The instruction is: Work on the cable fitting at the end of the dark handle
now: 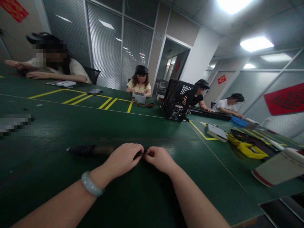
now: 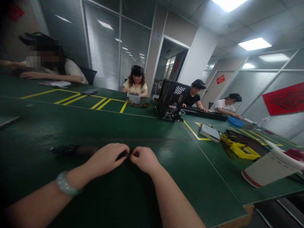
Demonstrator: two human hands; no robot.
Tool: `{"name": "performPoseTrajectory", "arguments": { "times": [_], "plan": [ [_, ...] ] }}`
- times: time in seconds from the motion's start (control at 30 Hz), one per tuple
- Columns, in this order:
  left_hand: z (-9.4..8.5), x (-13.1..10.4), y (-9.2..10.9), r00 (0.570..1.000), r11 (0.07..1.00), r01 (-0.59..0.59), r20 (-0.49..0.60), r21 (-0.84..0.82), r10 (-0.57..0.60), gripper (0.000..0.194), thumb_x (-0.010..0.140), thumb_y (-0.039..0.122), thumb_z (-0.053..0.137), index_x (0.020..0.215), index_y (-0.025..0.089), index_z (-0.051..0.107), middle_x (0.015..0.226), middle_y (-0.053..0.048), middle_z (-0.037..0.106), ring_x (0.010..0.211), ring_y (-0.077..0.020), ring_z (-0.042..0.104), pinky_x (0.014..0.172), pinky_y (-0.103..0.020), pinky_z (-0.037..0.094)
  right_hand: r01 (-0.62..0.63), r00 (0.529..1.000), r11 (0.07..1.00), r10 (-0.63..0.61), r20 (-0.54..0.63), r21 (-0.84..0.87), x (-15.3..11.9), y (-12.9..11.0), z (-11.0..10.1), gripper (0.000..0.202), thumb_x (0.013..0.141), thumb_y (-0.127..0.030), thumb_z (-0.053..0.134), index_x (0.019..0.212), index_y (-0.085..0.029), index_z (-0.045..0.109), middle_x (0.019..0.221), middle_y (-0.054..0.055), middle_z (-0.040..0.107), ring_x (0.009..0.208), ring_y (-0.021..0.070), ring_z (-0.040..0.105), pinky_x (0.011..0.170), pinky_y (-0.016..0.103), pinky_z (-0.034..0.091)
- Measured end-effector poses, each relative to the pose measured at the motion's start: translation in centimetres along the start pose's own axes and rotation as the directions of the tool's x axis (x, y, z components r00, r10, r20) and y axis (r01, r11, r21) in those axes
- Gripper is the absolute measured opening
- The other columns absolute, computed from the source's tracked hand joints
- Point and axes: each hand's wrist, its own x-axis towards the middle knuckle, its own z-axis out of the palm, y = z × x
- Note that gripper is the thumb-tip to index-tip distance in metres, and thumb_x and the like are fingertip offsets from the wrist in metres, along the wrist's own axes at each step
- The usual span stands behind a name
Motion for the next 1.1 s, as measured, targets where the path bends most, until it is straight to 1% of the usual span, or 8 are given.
{"name": "performPoseTrajectory", "arguments": {
  "times": [0.33,0.53,0.8,0.97,1.1],
  "plan": [
    [0.11,0.02,-0.12,1.0,1.0,-0.011,-0.014,-0.004,0.01,0.016,0.087,0.025,0.054,0.102,0.026,0.058,0.099,0.0,0.063,0.093,-0.0201,0.059,0.084,-0.035,0.043,-0.017,1.0,1.0,0.017,0.006,-0.003,-0.02,-0.17,-0.12,0.016,0.084,-0.035,0.061,0.086,-0.021,0.069,0.079,-0.001,0.068,0.068,0.0115,0.058,0.056,0.021,0.036],
    [-0.01,-0.03,-0.08,1.0,1.0,0.003,0.011,0.007,-0.003,0.014,0.087,0.025,0.054,0.1,0.025,0.059,0.098,-0.001,0.063,0.092,-0.0199,0.059,0.082,-0.034,0.043,-0.013,1.0,1.0,0.013,0.002,0.007,-0.03,-0.32,-0.2,0.016,0.084,-0.034,0.061,0.085,-0.02,0.069,0.079,-0.001,0.068,0.068,0.0115,0.059,0.057,0.021,0.036],
    [0.11,-0.09,-0.21,1.0,1.0,-0.002,-0.006,-0.013,0.002,0.015,0.087,0.026,0.054,0.101,0.026,0.059,0.098,0.0,0.063,0.092,-0.0201,0.059,0.082,-0.034,0.043,-0.006,1.0,1.0,0.006,-0.004,0.004,0.1,0.09,0.03,0.016,0.084,-0.034,0.061,0.085,-0.02,0.069,0.078,-0.001,0.068,0.067,0.0114,0.059,0.056,0.021,0.036],
    [0.16,-0.02,-0.2,1.0,1.0,-0.023,-0.007,-0.009,0.023,0.016,0.086,0.024,0.053,0.101,0.026,0.059,0.1,-0.001,0.063,0.093,-0.0201,0.059,0.084,-0.035,0.043,-0.006,1.0,1.0,0.006,-0.007,-0.003,0.16,0.2,0.18,0.016,0.084,-0.035,0.06,0.085,-0.021,0.068,0.078,-0.001,0.068,0.068,0.0113,0.059,0.057,0.021,0.037],
    [0.17,-0.08,-0.17,1.0,1.0,-0.003,-0.009,-0.004,0.003,0.018,0.086,0.025,0.053,0.104,0.025,0.058,0.1,-0.001,0.063,0.093,-0.0201,0.059,0.083,-0.034,0.044,0.003,1.0,1.0,-0.003,-0.006,-0.003,0.17,0.27,0.15,0.016,0.084,-0.035,0.061,0.085,-0.021,0.069,0.077,-0.001,0.068,0.067,0.012,0.058,0.055,0.021,0.036]
  ]
}}
